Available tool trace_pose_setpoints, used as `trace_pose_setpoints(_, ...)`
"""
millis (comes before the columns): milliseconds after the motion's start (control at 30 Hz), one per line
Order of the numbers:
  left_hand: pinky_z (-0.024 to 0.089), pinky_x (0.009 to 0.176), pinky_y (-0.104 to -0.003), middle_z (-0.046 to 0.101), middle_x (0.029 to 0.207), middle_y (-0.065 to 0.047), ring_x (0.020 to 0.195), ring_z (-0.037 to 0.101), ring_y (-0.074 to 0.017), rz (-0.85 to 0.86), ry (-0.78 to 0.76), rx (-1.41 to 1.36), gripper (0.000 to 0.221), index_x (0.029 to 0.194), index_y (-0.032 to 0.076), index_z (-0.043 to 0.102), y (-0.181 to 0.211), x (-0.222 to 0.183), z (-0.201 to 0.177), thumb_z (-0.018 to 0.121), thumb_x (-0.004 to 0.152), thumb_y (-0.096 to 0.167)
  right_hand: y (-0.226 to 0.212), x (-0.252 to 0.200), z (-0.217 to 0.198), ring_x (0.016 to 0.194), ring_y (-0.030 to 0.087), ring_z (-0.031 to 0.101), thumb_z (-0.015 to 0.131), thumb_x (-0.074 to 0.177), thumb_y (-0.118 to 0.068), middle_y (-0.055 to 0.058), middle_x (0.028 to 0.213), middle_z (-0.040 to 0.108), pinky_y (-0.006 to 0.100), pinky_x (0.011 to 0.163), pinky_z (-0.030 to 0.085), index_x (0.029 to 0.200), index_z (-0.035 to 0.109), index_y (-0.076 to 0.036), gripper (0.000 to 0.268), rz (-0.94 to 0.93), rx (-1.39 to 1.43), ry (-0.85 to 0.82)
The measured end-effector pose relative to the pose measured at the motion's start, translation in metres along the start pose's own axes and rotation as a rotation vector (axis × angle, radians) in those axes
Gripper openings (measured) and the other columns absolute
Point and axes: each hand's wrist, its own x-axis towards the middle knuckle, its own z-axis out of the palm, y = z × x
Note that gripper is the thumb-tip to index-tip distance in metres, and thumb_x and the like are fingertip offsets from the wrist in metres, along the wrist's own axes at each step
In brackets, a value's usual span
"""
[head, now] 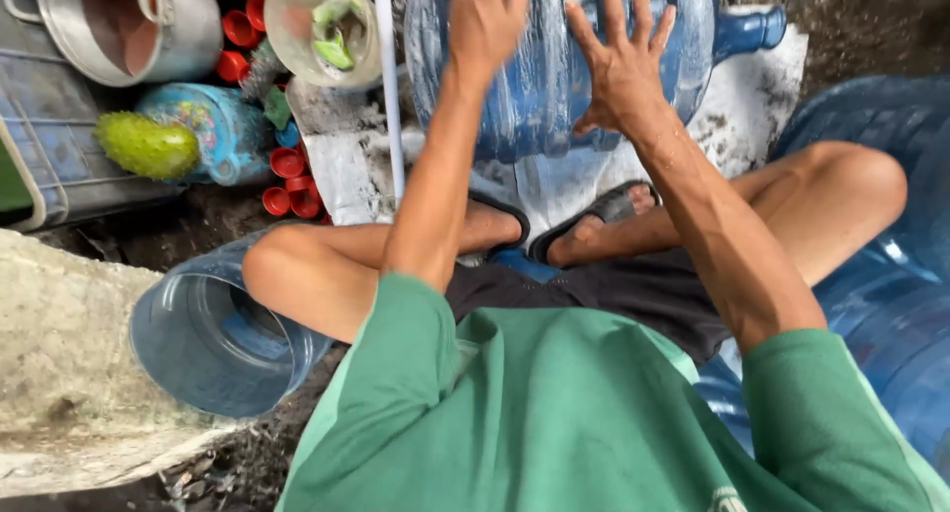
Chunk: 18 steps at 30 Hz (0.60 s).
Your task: Manually scrubbing the exterior of a large water carboy and cleaning the interior using a pipe.
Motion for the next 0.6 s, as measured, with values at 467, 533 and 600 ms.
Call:
trace_pose_setpoints(467, 0.01, 0.131, -0.041, 0.009, 0.159, -0.004, 0.151, 0.013, -0.0299, 0.103, -0.102, 0.139, 0.065, 0.152, 0.021, 0.014, -0.01, -0.015, -0.001, 0.05, 0.1, 0.01, -0.001, -0.006, 0.006, 0.14, 0.045, -0.011, 0.087, 0.044, -0.042, 0.009, 0.152, -0.019, 0.069, 0.108, -0.005, 0.153, -0.004, -0.031, 0.142, 0.028, -0.035, -0.034)
trace_pose_setpoints(533, 0.011, 0.125, -0.047, 0.012, 0.157, -0.009, 0.147, 0.01, -0.0347, 0.023, -0.216, 0.223, 0.062, 0.15, 0.015, 0.016, 0.023, -0.013, -0.012, 0.049, 0.098, 0.014, -0.002, -0.005, 0.009, 0.14, 0.045, -0.012, 0.088, 0.043, -0.042, 0.01, 0.152, -0.02, 0.069, 0.107, -0.005, 0.153, -0.003, -0.031, 0.143, 0.032, -0.037, -0.031)
trace_pose_setpoints(600, 0.012, 0.119, -0.052, 0.014, 0.155, -0.014, 0.143, 0.007, -0.0395, -0.05, -0.338, 0.306, 0.06, 0.148, 0.009, 0.019, 0.052, -0.038, -0.015, 0.047, 0.096, 0.018, -0.003, -0.006, 0.015, 0.139, 0.044, -0.013, 0.089, 0.042, -0.042, 0.01, 0.151, -0.021, 0.07, 0.107, -0.005, 0.153, -0.002, -0.031, 0.144, 0.046, -0.035, -0.028)
